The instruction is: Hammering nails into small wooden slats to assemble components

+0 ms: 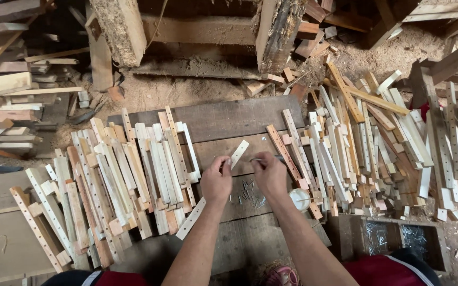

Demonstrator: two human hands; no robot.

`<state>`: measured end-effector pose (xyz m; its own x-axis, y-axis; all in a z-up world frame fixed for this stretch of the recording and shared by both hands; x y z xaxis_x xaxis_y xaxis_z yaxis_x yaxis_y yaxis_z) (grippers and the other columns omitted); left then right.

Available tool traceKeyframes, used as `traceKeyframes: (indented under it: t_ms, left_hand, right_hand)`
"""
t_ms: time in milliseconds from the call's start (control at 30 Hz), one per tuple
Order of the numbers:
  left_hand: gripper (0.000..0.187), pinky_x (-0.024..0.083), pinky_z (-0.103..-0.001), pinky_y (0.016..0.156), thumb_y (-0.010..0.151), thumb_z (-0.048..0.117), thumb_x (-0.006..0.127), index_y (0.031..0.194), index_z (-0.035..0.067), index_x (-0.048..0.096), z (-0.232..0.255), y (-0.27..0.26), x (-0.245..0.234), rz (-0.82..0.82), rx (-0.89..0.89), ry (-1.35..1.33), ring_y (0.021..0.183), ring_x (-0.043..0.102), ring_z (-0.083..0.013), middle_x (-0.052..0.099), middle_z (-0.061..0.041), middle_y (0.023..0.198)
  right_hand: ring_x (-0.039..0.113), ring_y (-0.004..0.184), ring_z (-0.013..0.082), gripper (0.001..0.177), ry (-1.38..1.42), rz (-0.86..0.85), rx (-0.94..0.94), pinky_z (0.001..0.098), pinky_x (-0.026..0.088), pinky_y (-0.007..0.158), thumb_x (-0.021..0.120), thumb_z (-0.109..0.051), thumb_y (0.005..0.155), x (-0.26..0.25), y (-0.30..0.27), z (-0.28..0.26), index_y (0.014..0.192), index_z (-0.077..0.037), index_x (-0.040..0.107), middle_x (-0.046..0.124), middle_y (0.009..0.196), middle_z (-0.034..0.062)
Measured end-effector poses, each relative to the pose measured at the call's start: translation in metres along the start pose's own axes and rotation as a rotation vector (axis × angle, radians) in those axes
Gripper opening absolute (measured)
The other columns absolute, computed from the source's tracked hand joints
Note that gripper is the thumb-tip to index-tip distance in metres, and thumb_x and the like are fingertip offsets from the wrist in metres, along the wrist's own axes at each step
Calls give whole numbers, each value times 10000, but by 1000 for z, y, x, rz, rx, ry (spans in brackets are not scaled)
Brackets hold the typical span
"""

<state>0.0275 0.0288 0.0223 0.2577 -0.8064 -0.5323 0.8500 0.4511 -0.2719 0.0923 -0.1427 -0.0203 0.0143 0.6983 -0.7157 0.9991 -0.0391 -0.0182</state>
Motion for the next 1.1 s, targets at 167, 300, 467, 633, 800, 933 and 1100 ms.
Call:
traceKeyframes:
  t_ms: [167, 300, 467, 633, 800, 933, 1100]
  left_hand:
    - [177, 549, -454, 928, 990, 392, 574, 1071, 343, 723, 7, 3, -2, 31, -21, 51, 1027, 717, -328, 782, -43, 967]
    - [167, 561, -453, 881, 994, 409, 581, 1068, 345, 717, -2, 8, 5, 51, 15, 75, 980, 729, -327, 781, -48, 937]
    - [182, 569, -444, 874, 1003, 430, 560, 1075, 359, 711, -6, 12, 8, 62, 31, 104, 963, 734, -320, 781, -50, 922]
    - [195, 588, -452, 856, 1020, 447, 535, 1098, 381, 701, -17, 13, 21, 87, 97, 175, 917, 746, -324, 775, -85, 885]
    - [198, 589, -473, 849, 996, 368, 550, 1096, 292, 704, -15, 14, 22, 111, 223, 212, 946, 729, -336, 753, -59, 1007]
    - [198, 585, -494, 864, 984, 343, 550, 1102, 318, 707, -23, 22, 32, 110, 226, 166, 955, 725, -345, 758, -33, 1043]
    - [235, 593, -466, 846, 1001, 366, 523, 1156, 318, 694, -26, 23, 34, 118, 252, 244, 981, 723, -291, 736, 11, 1087]
  right_hand:
    - [721, 936, 344, 377, -400, 10, 18, 448, 569, 862, 757, -383, 866, 4, -23, 44, 1059, -79, 643, 715, 939, 158]
    - [730, 902, 382, 403, -544, -149, 99, 467, 589, 828, 739, -372, 843, 34, -20, 91, 1018, -57, 559, 692, 918, 158]
    - [737, 864, 415, 337, -372, -95, 202, 499, 590, 793, 667, -334, 900, 21, -20, 69, 1000, -35, 546, 692, 862, 171]
    - [745, 850, 401, 326, 71, -88, 354, 483, 579, 700, 670, -316, 916, -25, -41, 7, 1030, -14, 627, 713, 825, 187]
    - [531, 324, 236, 462, 716, -96, 208, 328, 443, 318, 531, -198, 1025, -82, -68, -73, 1430, 23, 516, 540, 726, 172]
    - [558, 435, 204, 497, 402, -133, 179, 325, 457, 430, 476, -363, 1054, -72, -76, -71, 764, -26, 700, 591, 549, 92]
    - [729, 850, 418, 505, 48, -276, 118, 565, 513, 781, 428, -513, 1023, -45, -77, -58, 867, -114, 694, 752, 699, 112]
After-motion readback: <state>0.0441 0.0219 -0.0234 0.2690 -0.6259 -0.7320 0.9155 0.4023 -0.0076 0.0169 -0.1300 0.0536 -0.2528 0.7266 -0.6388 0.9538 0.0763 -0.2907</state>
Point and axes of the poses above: each hand's wrist, its own y-axis towards the middle knuckle, its own x-axis out of the palm, z = x × y, the point moved 5 cm from there along y, towards the middle knuckle
